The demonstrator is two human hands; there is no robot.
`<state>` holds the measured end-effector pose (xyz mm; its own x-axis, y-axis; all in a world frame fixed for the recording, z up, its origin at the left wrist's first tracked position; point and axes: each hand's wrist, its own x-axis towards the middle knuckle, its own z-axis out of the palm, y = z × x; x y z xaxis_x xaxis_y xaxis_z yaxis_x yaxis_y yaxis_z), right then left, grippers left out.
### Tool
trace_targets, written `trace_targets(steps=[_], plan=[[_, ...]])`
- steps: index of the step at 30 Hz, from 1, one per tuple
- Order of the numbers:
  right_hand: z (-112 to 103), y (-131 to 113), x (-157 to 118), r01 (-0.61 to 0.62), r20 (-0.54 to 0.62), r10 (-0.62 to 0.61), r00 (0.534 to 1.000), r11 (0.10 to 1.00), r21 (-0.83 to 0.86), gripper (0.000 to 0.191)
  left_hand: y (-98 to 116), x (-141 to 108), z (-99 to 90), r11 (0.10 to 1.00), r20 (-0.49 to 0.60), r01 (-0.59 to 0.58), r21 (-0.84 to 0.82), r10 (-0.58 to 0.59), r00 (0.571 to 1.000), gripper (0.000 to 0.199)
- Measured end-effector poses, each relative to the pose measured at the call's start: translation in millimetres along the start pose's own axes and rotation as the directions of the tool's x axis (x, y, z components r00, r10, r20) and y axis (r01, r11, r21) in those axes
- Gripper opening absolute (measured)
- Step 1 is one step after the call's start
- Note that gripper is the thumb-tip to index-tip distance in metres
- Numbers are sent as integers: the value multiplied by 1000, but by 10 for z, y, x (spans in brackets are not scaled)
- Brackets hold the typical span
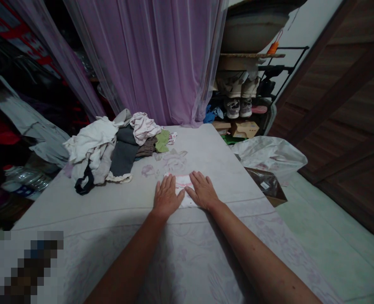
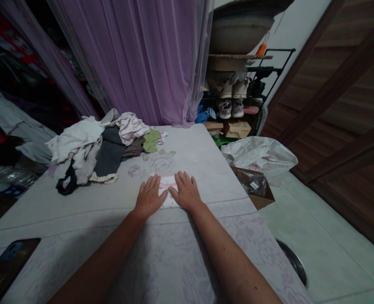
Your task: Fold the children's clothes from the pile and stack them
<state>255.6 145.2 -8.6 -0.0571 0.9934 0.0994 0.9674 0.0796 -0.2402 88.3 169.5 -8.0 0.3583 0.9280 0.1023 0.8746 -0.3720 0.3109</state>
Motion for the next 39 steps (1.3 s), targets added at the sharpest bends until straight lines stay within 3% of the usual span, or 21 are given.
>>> trace_targets(steps=[5, 9, 12, 17, 22, 25, 27, 29, 33, 39], plan=[[-57, 77, -40, 49, -3, -49, 999, 998, 39, 59, -40, -6, -47, 1000, -1, -20, 18, 20, 1000, 64], [-50, 53, -182, -4, -78, 9, 997, 998, 66, 62, -159, -65, -46, 999, -28, -24, 30, 25, 999, 71], [-32, 22, -234, -51, -75, 55, 996, 997, 53, 66, -226, -49, -66, 998, 20, 22, 62, -24, 1000, 77], [-67, -4, -155, -67, -4, 68, 998, 997, 35, 64, -211, 57, -123, 991, 82, 2, 136, -14, 996, 79], [-143, 88, -106, -42, -50, 49, 998, 991, 126, 50, -210, 24, -123, 993, 62, 48, 104, -55, 997, 79], [-191, 237, -147, -175, -28, 190, 981, 944, 278, 44, -278, -121, -123, 993, 43, 107, 48, -110, 993, 71], [-233, 329, -178, -323, 73, 317, 946, 886, 332, 42, -325, -232, -135, 986, 13, 168, 8, -168, 986, 58], [-282, 372, -187, -400, 174, 362, 916, 856, 327, 38, -347, -310, -151, 973, -3, 227, -35, -228, 974, 47], [-366, 282, -118, -418, 244, 358, 901, 868, 269, 28, -284, -308, -169, 950, -19, 304, -72, -306, 952, 33], [-439, 154, -124, -443, 211, 405, 890, 876, 190, 26, -132, -277, -164, 930, -60, 345, -124, -354, 933, 21]])
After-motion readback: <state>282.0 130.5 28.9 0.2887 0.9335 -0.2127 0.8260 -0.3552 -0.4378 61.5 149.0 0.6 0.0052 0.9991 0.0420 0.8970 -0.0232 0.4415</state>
